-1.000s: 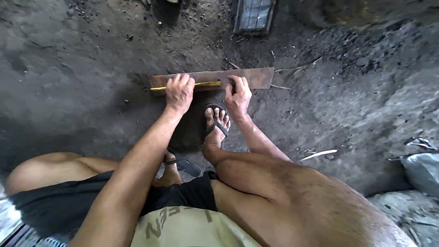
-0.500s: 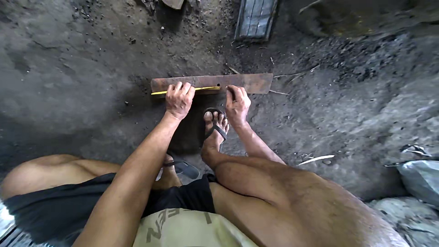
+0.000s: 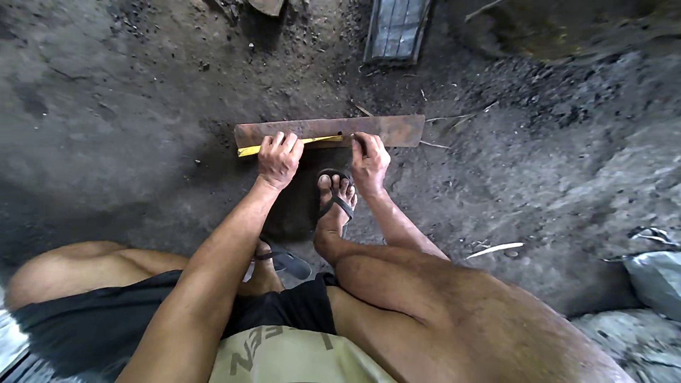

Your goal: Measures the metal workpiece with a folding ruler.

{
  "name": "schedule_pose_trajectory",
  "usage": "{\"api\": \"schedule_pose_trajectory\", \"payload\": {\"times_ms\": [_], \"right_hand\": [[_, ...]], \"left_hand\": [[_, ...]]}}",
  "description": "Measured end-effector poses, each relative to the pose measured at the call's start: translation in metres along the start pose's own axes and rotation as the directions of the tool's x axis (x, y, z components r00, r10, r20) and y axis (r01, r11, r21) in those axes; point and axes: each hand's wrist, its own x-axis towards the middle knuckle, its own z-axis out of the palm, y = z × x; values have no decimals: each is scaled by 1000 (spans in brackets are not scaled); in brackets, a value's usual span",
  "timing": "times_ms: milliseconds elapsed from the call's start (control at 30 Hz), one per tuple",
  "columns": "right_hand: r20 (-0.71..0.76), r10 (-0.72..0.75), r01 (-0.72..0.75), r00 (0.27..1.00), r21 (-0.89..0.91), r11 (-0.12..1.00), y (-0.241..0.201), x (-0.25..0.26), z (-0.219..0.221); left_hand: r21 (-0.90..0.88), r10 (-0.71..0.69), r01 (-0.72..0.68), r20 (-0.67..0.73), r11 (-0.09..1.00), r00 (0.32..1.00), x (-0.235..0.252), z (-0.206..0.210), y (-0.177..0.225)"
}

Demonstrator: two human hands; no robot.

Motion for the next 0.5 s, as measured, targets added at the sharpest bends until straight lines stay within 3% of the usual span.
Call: {"api": "schedule_pose_trajectory", "payload": {"times_ms": [233,500], "right_hand": [[68,10,-8,998,-33,999,-5,-2,-6],[32,11,-11,999,-24,1000,-5,-3,-4]], "left_hand": [[-5,-6,6,-2,1000,1000,1,-1,0],[-26,-51,53,68,998,996,10,-7,-1]]}}
